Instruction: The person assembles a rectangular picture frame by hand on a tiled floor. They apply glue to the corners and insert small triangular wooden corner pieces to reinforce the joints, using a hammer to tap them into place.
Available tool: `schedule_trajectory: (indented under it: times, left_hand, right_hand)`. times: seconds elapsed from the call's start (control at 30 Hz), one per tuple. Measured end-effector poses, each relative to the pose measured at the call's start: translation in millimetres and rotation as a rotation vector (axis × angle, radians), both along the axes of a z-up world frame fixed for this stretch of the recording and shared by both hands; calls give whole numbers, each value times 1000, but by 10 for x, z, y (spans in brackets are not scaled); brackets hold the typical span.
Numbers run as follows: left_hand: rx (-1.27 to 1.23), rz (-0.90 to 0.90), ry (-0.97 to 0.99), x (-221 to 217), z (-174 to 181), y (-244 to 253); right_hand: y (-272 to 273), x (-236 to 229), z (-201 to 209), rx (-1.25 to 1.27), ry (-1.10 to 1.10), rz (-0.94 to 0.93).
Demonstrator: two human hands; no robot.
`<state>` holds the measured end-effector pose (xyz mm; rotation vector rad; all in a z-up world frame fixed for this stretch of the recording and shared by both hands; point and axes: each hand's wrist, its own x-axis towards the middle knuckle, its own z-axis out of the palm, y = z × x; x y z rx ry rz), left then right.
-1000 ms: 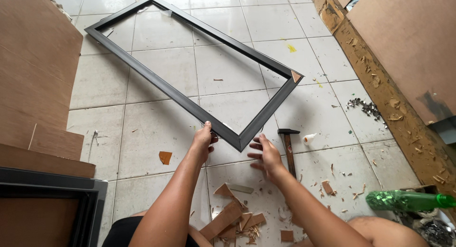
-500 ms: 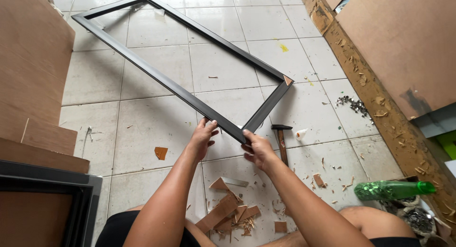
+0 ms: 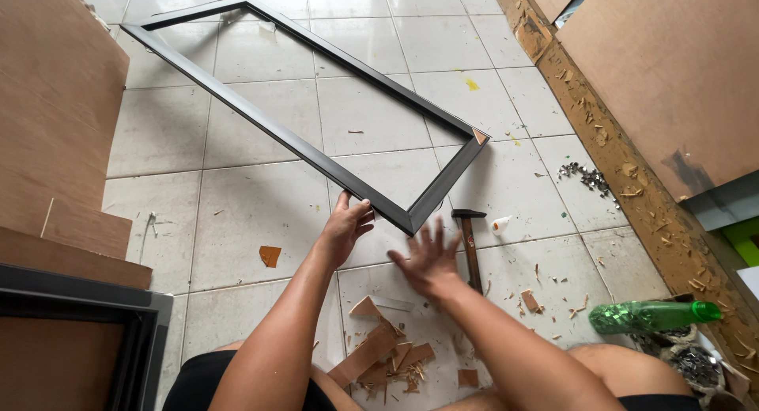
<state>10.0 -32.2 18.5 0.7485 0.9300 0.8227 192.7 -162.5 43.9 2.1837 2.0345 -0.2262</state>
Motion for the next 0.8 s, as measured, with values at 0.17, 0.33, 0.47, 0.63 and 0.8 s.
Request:
schedule_trajectory:
  times: [0.17, 0.33, 0.47, 0.63, 0.8]
  left_hand:
    - [-14, 2, 11, 98, -547, 231]
    - [-28, -26, -27, 50, -466, 127]
    - [-84, -2, -27, 14, -82, -51]
    - [-159, -39, -5, 63, -22, -186]
    - [-167, -29, 26, 54, -285, -95]
  right_hand:
    - [-214, -486, 343, -216, 137, 372]
    - [-193, -258, -254, 239, 735, 98]
    - [-12, -91, -139, 113, 1328, -839]
    - [140, 33, 21, -35, 1509, -807]
    - [537, 393, -672, 190, 1269, -1038]
